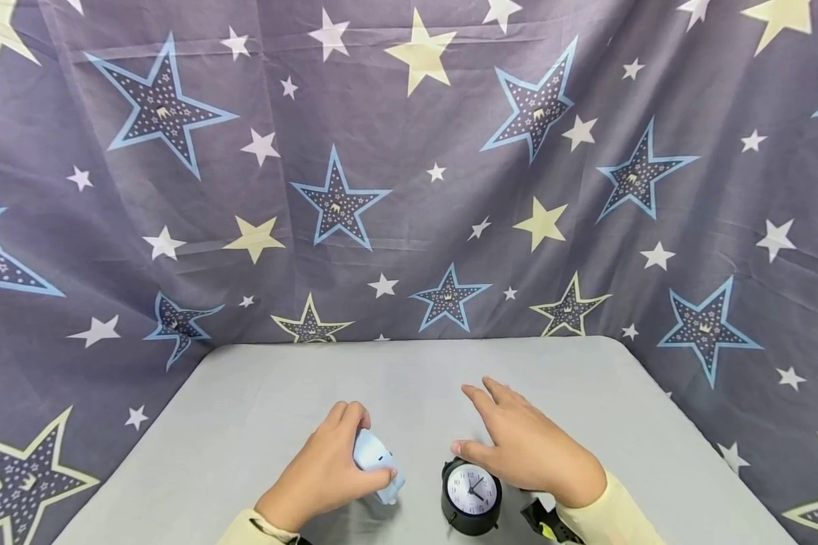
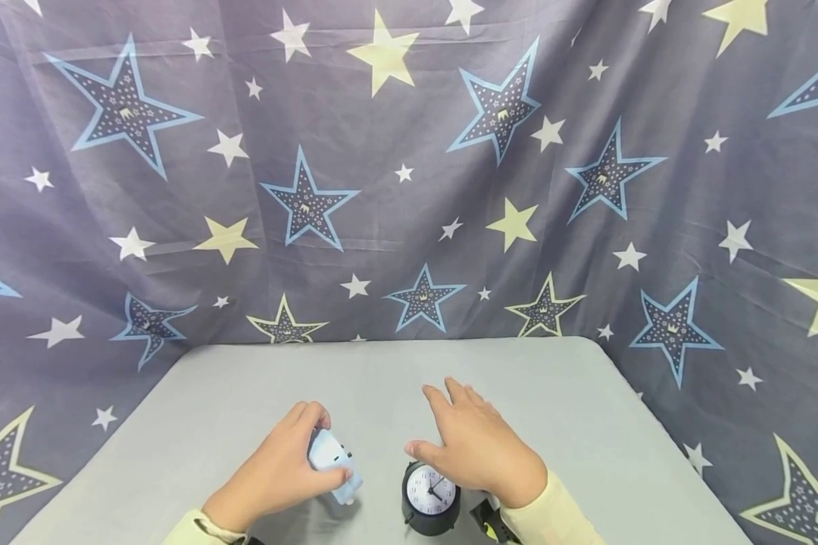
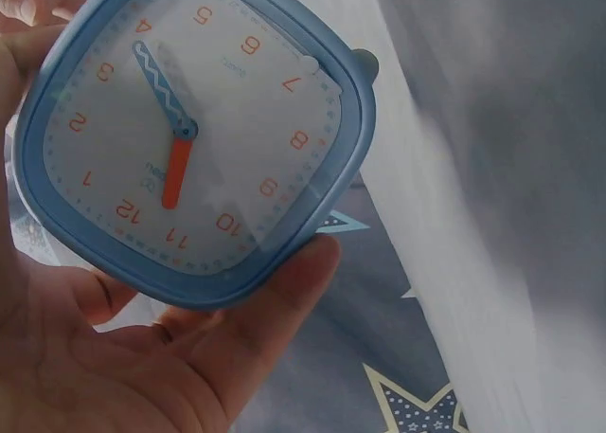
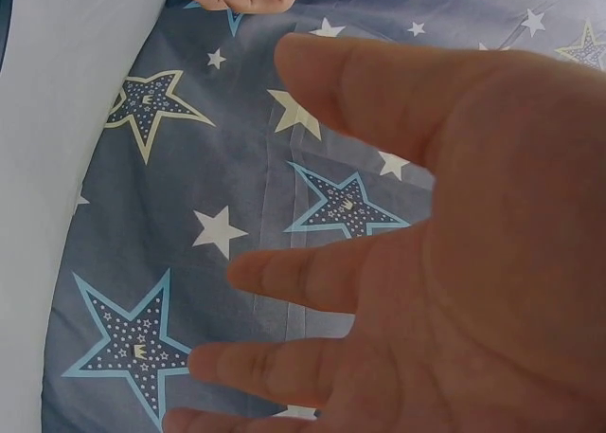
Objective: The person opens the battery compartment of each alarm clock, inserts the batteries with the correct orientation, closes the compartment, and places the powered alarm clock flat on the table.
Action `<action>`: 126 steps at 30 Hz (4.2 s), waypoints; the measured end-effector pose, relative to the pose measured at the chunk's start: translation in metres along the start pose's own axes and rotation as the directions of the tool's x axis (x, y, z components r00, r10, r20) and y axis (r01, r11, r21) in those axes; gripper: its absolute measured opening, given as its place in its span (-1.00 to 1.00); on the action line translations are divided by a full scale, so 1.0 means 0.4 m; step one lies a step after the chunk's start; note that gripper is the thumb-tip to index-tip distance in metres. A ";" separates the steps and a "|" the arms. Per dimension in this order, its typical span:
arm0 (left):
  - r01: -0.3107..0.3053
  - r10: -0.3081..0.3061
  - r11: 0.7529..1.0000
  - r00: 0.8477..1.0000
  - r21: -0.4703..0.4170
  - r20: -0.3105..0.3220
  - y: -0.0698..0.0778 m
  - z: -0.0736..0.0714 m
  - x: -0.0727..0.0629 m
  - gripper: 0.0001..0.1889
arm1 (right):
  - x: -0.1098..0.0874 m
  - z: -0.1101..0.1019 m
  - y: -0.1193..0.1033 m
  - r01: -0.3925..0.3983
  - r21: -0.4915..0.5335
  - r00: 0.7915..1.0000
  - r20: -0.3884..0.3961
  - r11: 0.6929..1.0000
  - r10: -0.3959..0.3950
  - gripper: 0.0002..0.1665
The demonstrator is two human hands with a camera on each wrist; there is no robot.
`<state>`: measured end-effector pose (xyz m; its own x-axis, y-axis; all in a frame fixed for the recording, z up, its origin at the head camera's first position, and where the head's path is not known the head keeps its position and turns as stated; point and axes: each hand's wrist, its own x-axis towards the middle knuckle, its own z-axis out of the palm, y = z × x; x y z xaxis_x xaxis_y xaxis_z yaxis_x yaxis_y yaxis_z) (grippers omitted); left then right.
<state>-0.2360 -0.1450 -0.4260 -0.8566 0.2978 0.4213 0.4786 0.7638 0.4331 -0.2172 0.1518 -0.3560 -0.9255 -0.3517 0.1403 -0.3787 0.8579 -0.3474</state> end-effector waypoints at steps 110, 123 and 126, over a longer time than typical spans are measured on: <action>-0.168 0.216 0.967 0.938 -0.192 0.270 -0.113 0.009 -0.042 -0.22 | 0.035 0.076 -0.037 0.232 -0.010 0.972 0.046 0.973 -0.231 -0.63; -0.183 0.245 0.955 0.930 -0.233 0.275 -0.117 0.012 -0.041 -0.23 | 0.042 0.126 -0.065 0.291 0.032 0.956 0.033 0.956 -0.292 -0.80; -0.188 0.252 0.953 0.928 -0.238 0.274 -0.117 0.014 -0.041 -0.23 | 0.044 0.136 -0.069 0.299 0.043 0.953 0.039 0.953 -0.300 -0.81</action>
<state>-0.2455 -0.1827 -0.4576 -0.7272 0.6260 0.2815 0.6633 0.5354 0.5228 -0.2228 0.1015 -0.3944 -0.7683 -0.6073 0.2023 -0.6374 0.6967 -0.3292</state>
